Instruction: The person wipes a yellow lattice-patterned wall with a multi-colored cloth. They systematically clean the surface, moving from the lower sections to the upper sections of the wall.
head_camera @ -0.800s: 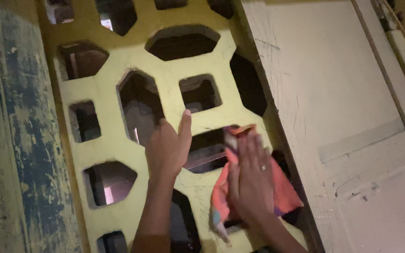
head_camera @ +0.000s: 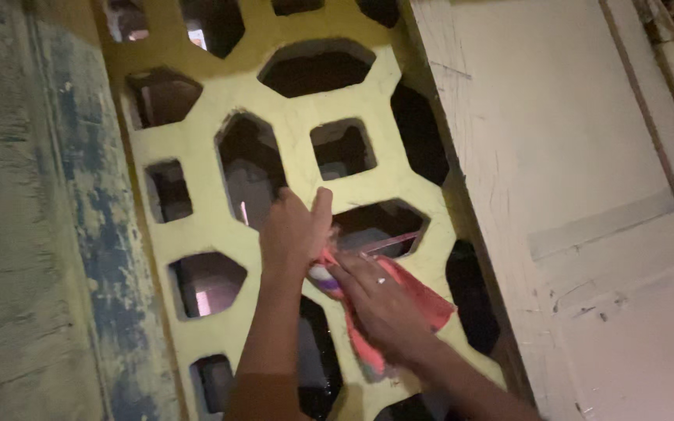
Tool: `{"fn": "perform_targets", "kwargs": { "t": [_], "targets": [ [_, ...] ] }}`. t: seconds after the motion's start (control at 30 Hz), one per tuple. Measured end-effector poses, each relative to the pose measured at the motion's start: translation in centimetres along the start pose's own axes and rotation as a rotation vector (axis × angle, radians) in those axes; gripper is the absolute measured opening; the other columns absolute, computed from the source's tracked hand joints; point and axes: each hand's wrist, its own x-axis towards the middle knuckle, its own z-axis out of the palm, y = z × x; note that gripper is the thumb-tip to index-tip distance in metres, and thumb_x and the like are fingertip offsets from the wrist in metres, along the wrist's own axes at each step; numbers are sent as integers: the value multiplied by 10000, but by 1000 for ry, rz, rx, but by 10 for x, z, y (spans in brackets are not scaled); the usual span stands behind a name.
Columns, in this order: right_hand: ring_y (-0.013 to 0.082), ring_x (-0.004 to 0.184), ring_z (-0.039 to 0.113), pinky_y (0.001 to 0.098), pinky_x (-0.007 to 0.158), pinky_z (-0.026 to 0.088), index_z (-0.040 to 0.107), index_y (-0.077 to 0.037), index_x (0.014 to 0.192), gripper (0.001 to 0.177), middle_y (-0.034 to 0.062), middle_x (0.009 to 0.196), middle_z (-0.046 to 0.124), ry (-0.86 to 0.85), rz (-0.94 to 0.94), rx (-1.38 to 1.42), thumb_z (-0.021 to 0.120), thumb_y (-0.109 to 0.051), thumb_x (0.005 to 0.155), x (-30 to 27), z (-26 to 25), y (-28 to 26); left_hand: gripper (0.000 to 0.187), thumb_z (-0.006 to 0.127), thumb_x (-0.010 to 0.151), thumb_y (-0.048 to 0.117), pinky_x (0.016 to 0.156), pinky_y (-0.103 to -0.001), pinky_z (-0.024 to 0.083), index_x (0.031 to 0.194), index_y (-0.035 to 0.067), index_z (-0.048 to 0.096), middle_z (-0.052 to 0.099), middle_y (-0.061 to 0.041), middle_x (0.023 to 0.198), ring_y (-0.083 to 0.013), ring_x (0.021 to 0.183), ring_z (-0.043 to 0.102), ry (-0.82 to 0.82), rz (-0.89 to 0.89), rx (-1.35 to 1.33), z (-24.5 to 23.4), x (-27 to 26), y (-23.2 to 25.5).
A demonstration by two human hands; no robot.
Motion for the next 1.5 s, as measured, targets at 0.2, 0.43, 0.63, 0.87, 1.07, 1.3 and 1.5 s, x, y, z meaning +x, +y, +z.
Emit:
{"fn": "perform_targets", "kwargs": {
  "t": [0.2,0.43,0.63,0.87,1.07,1.3,1.5],
  "targets": [
    [347,1223,591,450,1046,495,364,-102,1514,887,158,1371,569,-185,124,49,758,-41,723,22,-48,41,781,498,924,579,912,-554,542,1201,-151,535,680,-375,1050,-504,1003,687,42,-11,49,-1,-4,5],
    [438,1273,538,519,1035,499,445,-34,1460,590,231,1355,563,455,351,-102,605,-5,893,54,-40,86,692,429,963,504,905,-554,548,1239,-123,522,694,-352,1045,-490,979,702,18,-46,55,1,-2,5],
    [468,1400,410,541,1171,331,385,32,1515,546,289,1538,414,295,151,11,471,-189,1023,76,-17,33,628,401,977,486,916,-557,538,1138,-101,555,677,-353,1061,-496,995,691,4,-10,32,-1,-4,3],
    [412,1510,300,538,1233,155,349,104,1519,597,289,1595,349,274,261,-292,336,-305,1084,81,-24,36,557,371,961,422,941,-571,513,1093,-78,578,697,-344,1055,-499,1018,684,-40,-68,-41,-2,0,2],
    [385,1505,284,501,1250,164,392,57,1506,665,271,1589,366,181,67,-121,343,-420,1045,75,-29,30,567,382,945,435,948,-567,507,1106,-81,554,680,-363,1065,-505,1016,682,-96,-74,-51,-5,1,0],
    [430,1535,265,524,1262,151,312,160,1507,646,346,1589,335,355,382,-151,406,-306,1070,63,-28,47,584,382,942,445,937,-578,508,1085,-91,562,683,-360,1053,-508,1012,675,-42,-42,-32,0,3,-2],
    [458,1511,275,543,1238,171,319,107,1524,628,337,1601,325,431,538,-117,448,-284,1050,16,-12,43,589,415,927,448,942,-571,517,1103,-94,564,681,-366,1059,-511,1021,677,-46,-59,-26,-2,1,-1]
  ]
}}
